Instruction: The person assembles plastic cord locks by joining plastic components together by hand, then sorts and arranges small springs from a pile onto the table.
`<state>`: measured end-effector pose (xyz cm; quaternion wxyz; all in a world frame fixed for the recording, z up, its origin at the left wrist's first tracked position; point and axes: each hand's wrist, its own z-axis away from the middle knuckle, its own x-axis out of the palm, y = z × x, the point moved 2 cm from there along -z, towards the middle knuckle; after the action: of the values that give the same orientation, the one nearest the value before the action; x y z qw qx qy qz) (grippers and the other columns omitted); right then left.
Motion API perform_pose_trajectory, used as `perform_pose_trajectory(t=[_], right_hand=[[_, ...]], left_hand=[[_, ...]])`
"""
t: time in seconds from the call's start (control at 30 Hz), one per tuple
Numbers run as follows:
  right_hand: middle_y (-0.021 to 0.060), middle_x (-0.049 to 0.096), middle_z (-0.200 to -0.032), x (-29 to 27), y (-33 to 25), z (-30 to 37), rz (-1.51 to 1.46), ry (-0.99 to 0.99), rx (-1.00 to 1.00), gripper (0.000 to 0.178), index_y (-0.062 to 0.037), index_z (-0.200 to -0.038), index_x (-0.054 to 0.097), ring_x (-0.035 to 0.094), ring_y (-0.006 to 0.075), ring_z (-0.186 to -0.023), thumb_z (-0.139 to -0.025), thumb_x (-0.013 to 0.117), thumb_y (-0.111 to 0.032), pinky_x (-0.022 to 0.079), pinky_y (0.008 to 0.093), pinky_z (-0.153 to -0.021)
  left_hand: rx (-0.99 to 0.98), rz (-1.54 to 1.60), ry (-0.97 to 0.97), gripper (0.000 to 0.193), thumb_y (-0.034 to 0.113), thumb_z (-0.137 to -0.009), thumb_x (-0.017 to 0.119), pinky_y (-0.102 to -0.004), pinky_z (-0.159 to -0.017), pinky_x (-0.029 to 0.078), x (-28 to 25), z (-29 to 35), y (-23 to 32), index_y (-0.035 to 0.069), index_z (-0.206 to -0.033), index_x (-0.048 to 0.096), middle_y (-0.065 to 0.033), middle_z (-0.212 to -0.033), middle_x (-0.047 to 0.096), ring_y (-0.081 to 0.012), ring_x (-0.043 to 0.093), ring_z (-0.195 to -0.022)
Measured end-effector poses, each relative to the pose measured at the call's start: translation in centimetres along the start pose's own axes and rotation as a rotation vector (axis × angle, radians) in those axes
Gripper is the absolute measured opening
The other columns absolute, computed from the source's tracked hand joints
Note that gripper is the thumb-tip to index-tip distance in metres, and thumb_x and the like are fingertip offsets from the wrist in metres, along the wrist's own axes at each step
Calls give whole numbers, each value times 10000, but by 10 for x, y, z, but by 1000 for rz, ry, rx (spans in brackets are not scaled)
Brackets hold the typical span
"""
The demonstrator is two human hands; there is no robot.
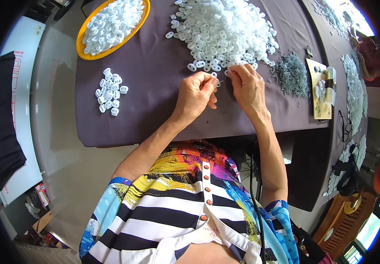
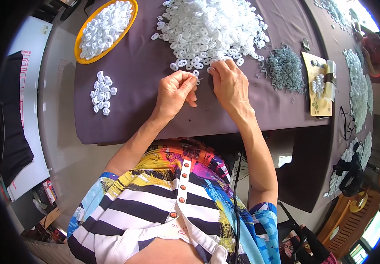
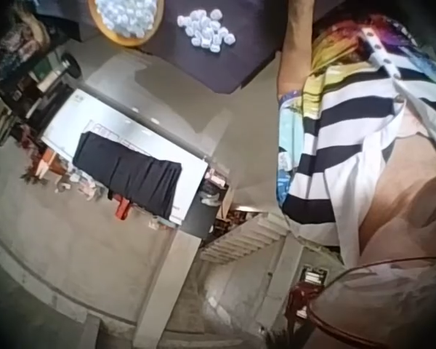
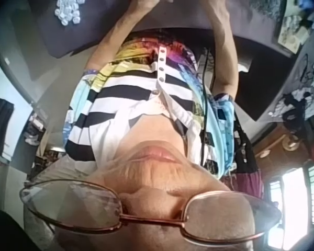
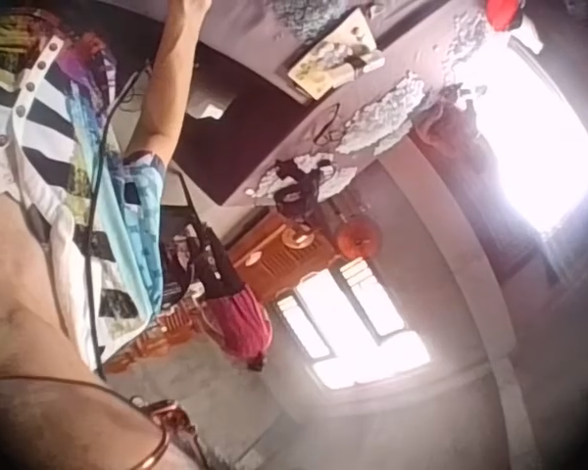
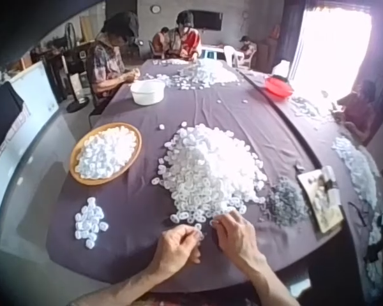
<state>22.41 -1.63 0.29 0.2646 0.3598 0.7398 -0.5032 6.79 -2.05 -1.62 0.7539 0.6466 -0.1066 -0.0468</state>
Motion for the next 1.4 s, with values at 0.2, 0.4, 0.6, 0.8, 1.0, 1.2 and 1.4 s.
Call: perform_pose_trajectory(t=[0.2,0.4,0.6,0.8,1.0,1.2,1.4], right_hand=[[99,589,-783,3,-3,2,55,-24,-7,91,-70,-894,629,594,316,-726,-805,642,-85,475,391,-641],[59,642,-796,-1,0,11,-283,5,146,143,-50,-944,633,639,161,-674,-804,665,-41,513,306,-603],[90,672,-879,8,1,23,-1138,-72,612,151,25,-1013,634,656,139,-715,-872,619,-27,564,246,-659],[119,675,-882,10,1,26,-1188,-70,650,166,42,-1024,630,676,162,-742,-870,617,-19,571,245,-666],[116,677,-884,10,2,28,-1180,-63,628,170,39,-1026,632,679,164,-745,-868,622,-23,570,244,-665],[75,677,-886,9,0,29,-1171,-79,595,211,20,-1074,632,665,132,-766,-866,616,-9,560,236,-675],[23,654,-830,16,1,31,-1147,-88,423,227,-2,-1093,636,626,81,-725,-867,609,0,537,210,-647]], left_hand=[[-4,64,-33,128,100,-910,574,-247,-464,534,-1,0,1,-18,-879,612,-32,-706,588,-86,585,-540],[-29,97,-27,108,69,-887,575,-240,-455,522,-1,1,2,-32,-857,599,-30,-684,581,-87,578,-526],[-12,92,-1,113,78,-881,585,-233,-443,508,-1,2,2,-32,-859,600,-21,-670,580,-78,571,-517],[-8,103,-4,116,84,-881,587,-227,-429,496,0,2,2,-29,-862,603,-21,-667,578,-75,566,-509],[-18,97,-19,125,97,-881,590,-226,-424,493,-1,2,3,-26,-867,607,-28,-672,578,-75,562,-502],[-28,130,-22,121,97,-885,587,-225,-424,494,-1,2,2,-22,-877,609,-29,-681,581,-73,560,-504],[-30,189,-69,116,115,-896,584,-225,-458,501,-1,2,1,1,-879,603,-25,-704,589,-71,564,-533]])
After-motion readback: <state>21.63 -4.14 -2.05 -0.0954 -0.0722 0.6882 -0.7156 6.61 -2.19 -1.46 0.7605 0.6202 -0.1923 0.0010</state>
